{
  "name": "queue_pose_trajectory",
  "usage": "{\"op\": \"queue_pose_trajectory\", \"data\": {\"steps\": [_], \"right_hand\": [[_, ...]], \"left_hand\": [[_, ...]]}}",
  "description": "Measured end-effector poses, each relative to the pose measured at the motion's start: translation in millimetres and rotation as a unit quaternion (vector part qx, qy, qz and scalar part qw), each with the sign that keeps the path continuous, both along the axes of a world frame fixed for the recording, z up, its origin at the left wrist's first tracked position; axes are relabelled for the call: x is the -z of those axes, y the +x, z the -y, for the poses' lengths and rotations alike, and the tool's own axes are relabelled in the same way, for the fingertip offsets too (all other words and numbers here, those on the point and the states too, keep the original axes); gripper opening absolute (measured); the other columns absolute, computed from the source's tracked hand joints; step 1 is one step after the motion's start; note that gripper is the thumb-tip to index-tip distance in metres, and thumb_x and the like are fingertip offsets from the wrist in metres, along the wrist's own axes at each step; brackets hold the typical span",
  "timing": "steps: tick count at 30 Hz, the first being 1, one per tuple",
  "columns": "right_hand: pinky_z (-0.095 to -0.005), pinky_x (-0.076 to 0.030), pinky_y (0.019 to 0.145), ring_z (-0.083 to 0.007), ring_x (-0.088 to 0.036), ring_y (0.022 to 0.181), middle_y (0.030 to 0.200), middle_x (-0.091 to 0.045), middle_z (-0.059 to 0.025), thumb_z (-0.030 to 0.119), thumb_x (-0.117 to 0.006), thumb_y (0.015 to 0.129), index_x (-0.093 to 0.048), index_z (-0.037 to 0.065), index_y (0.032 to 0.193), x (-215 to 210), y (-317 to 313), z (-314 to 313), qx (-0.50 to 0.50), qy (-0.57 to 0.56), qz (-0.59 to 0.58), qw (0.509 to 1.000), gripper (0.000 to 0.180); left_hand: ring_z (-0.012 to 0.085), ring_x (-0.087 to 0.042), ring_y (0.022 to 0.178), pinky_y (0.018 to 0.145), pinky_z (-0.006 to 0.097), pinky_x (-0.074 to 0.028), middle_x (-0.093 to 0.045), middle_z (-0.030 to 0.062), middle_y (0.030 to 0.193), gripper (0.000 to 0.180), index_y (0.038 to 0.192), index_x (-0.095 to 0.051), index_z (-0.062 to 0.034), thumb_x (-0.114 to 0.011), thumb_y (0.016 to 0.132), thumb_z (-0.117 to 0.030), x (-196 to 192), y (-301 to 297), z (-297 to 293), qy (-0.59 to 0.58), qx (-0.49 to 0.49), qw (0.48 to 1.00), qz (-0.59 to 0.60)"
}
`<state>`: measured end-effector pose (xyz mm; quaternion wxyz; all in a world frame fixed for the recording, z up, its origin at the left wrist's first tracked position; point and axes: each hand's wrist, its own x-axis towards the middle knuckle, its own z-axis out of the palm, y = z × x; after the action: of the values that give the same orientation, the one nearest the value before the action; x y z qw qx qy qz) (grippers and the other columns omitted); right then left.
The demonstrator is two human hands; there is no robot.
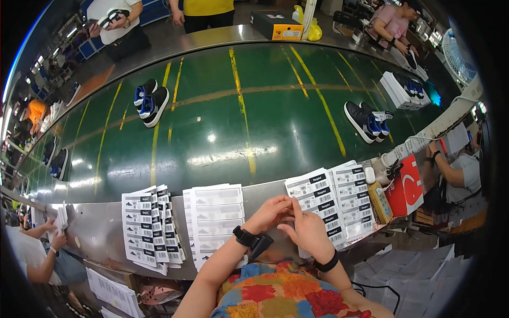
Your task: Inspecting shoes, stuffing them with paper, and applying barcode labels on a manufacturing production line.
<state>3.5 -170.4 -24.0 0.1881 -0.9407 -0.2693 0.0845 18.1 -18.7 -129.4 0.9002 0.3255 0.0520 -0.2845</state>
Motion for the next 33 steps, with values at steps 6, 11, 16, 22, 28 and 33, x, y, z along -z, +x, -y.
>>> {"op": "queue_pose_trajectory", "data": {"steps": [6,11,16,22,28,33], "right_hand": [[-0.0432,-0.051,0.062,-0.0381,-0.065,0.068,0.075,-0.065,-0.0212,0.032,-0.074,0.079,-0.042,-0.005,0.137,1,2,6,-0.009,-0.036,-0.004,0.999,0.076],[-0.0432,-0.051,0.066,-0.0373,-0.064,0.073,0.084,-0.067,-0.0210,0.031,-0.075,0.078,-0.043,-0.007,0.136,5,0,3,-0.006,-0.054,-0.007,0.999,0.076],[-0.0427,-0.051,0.074,-0.0375,-0.064,0.084,0.096,-0.065,-0.0221,0.034,-0.074,0.078,-0.041,-0.009,0.135,13,-3,4,-0.043,-0.061,0.029,0.997,0.078],[-0.0405,-0.048,0.077,-0.0337,-0.062,0.083,0.094,-0.065,-0.0186,0.035,-0.074,0.078,-0.042,-0.007,0.139,16,-7,6,-0.047,-0.058,0.050,0.996,0.080],[-0.0396,-0.047,0.080,-0.0326,-0.062,0.086,0.093,-0.065,-0.0175,0.036,-0.075,0.077,-0.042,-0.007,0.139,16,-8,7,-0.050,-0.063,0.060,0.995,0.082],[-0.0403,-0.047,0.081,-0.0320,-0.061,0.088,0.093,-0.065,-0.0174,0.036,-0.075,0.077,-0.042,-0.007,0.139,19,-10,8,-0.056,-0.061,0.074,0.994,0.082]], "left_hand": [[0.0184,-0.066,0.092,0.082,0.031,-0.057,-0.063,0.0089,0.105,0.023,0.113,-0.056,-0.0026,-0.050,0.102,-0.022,-1,0,3,-0.006,-0.002,1.000,-0.007],[0.0193,-0.065,0.096,0.085,0.033,-0.056,-0.064,0.0097,0.105,0.020,0.109,-0.056,-0.0040,-0.049,0.102,-0.022,-1,1,2,-0.004,-0.007,1.000,-0.010],[0.0231,-0.064,0.102,0.091,0.037,-0.053,-0.065,0.0135,0.109,0.019,0.104,-0.055,-0.0051,-0.046,0.102,-0.021,-4,1,-1,-0.007,0.000,1.000,-0.007],[0.0262,-0.065,0.103,0.090,0.039,-0.053,-0.065,0.0174,0.109,0.016,0.097,-0.052,-0.0048,-0.044,0.101,-0.018,-9,2,-2,0.010,-0.004,1.000,-0.028],[0.0240,-0.065,0.101,0.088,0.037,-0.053,-0.066,0.0148,0.109,0.016,0.097,-0.051,-0.0066,-0.045,0.101,-0.021,-4,3,-1,0.024,0.003,0.999,-0.027],[0.0223,-0.064,0.102,0.090,0.036,-0.052,-0.065,0.0130,0.111,0.020,0.101,-0.051,-0.0075,-0.044,0.101,-0.026,-6,3,-1,0.041,0.014,0.999,-0.018]]}}
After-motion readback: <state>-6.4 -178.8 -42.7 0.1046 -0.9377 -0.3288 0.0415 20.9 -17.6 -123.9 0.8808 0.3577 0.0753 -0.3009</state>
